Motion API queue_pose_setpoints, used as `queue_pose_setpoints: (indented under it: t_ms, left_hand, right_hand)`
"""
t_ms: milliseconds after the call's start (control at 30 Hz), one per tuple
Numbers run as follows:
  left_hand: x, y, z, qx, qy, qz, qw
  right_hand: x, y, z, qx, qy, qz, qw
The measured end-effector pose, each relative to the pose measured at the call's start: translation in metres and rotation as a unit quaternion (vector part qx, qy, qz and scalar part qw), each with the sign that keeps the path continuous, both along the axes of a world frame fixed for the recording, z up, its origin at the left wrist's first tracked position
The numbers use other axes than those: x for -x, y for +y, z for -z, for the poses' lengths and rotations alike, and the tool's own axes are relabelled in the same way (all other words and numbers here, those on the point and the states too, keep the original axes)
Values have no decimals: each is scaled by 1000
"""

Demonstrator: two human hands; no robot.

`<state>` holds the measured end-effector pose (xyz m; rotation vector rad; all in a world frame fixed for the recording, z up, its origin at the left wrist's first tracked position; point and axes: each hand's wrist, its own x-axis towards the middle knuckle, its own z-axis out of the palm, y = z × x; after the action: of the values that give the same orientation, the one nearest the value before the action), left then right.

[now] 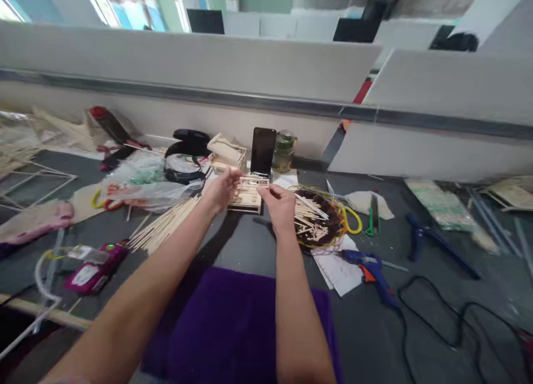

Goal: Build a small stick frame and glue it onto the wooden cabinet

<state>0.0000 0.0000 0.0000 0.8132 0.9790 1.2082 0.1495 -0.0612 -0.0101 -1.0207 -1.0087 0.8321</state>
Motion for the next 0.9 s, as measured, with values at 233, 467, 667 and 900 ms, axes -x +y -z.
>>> queue_pose_setpoints:
  t_ms: [233, 467, 667, 900]
  left_hand:
    - [14, -48, -15, -401, 339, -153, 837]
    - [12, -82, -20, -513, 540, -149, 651]
    - [13, -96, -15, -507, 503, -173, 678]
    - [19, -101, -9, -504, 522, -175, 665]
  right_hand:
    - [1, -2, -2, 10, -6, -32, 999]
    - [4, -10, -13, -6, -86, -89, 992]
    - [10, -16, -21, -44, -212, -88, 972]
    - [23, -27, -34, -106, -337, -62, 934]
